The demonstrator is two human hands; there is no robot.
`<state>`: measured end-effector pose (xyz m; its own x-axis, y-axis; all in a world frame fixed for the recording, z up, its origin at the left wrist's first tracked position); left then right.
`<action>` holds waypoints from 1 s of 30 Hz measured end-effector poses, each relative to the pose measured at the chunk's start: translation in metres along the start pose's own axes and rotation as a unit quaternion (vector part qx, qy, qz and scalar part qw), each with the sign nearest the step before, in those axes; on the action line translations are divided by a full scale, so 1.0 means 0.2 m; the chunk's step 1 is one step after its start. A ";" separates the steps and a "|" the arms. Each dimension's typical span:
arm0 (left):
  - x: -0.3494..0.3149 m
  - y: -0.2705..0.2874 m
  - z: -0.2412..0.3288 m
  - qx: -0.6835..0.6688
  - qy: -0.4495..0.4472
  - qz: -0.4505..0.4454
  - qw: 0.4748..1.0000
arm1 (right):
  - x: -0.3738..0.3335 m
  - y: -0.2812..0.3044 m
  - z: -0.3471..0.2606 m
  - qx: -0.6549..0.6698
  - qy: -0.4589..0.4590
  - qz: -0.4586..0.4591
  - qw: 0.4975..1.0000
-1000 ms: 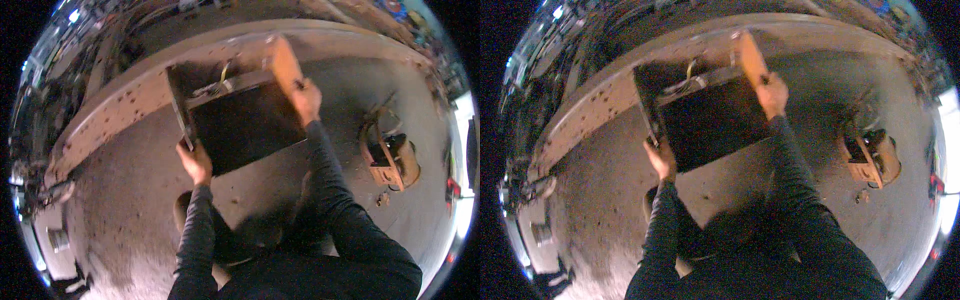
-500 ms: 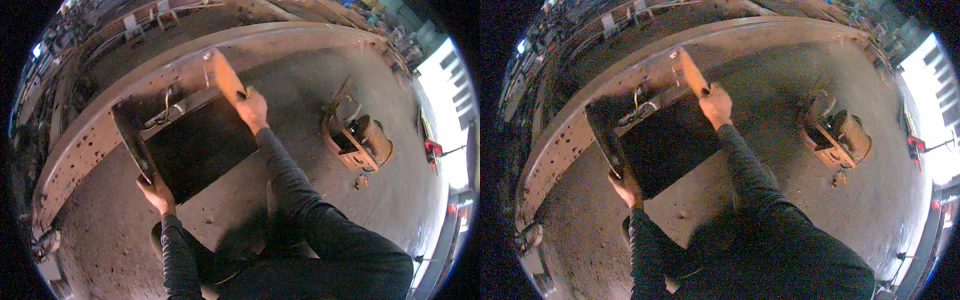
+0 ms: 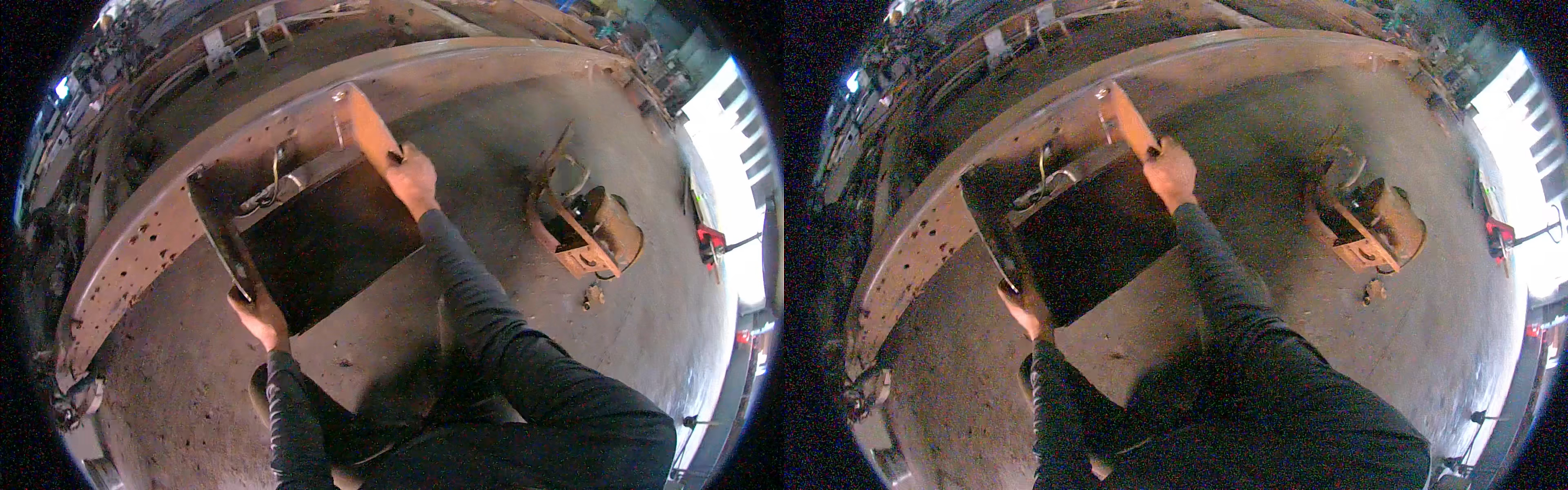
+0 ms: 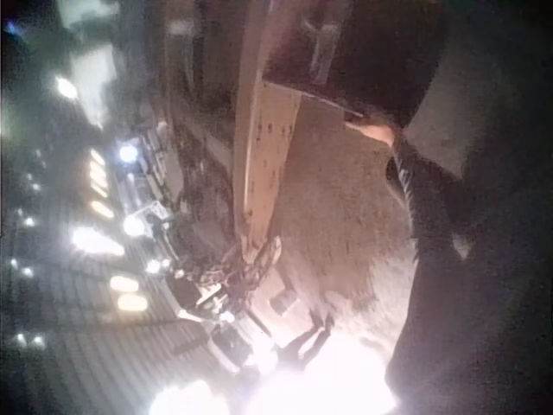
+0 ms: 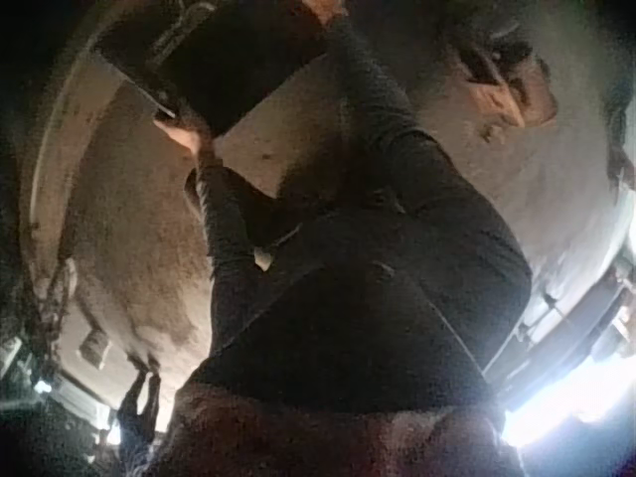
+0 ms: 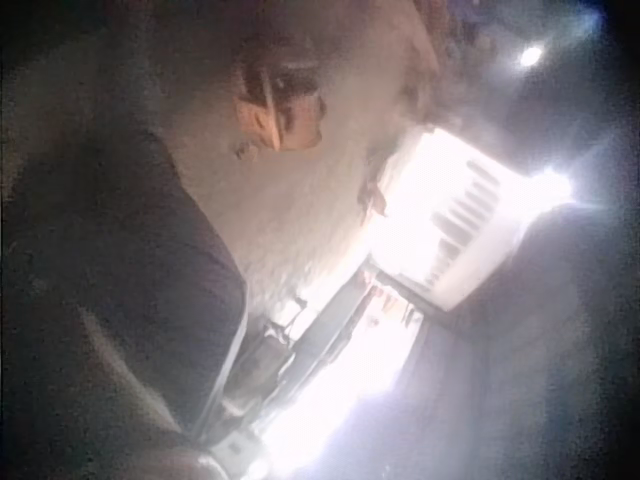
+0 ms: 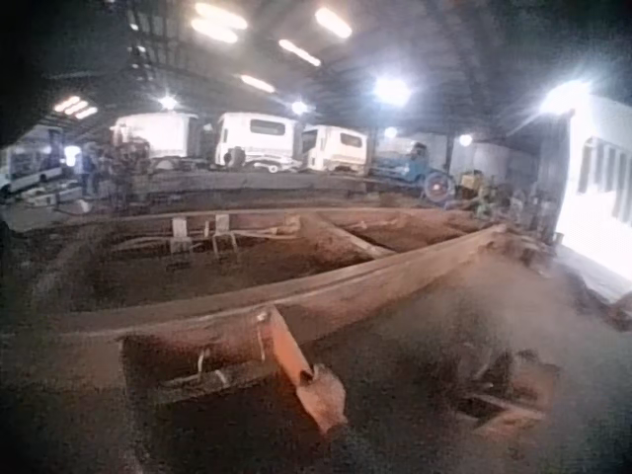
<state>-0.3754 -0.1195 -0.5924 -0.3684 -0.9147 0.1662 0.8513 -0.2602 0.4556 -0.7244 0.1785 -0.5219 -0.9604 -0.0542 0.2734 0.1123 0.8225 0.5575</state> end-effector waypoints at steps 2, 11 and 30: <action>0.00 0.01 0.02 -0.016 -0.027 0.007 0.999 | 0.00 0.00 0.02 -0.012 -0.010 -0.003 1.000; 0.00 -0.01 -0.03 -0.028 -0.008 -0.031 0.999 | 0.03 -0.02 0.03 0.034 0.025 -0.012 0.999; -0.09 -0.15 -0.64 -0.280 0.274 -0.138 0.909 | 0.07 -0.08 0.68 0.401 -0.279 -0.106 0.866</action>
<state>-0.3463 -0.1355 -0.7216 -0.4861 -0.7671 -0.4185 0.8680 -0.4794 -0.1296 -0.7745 0.2421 -0.6330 -0.9366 -0.1541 -0.3146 -0.0801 0.9684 -0.2360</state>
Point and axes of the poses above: each hand's wrist, its own x-axis towards the middle knuckle, its own y-axis out of the back of the hand, z = x × y, the point moved 10 cm from there along x, towards the middle knuckle, and after that the axes turned 15 degrees about x, right-handed, at the moved point
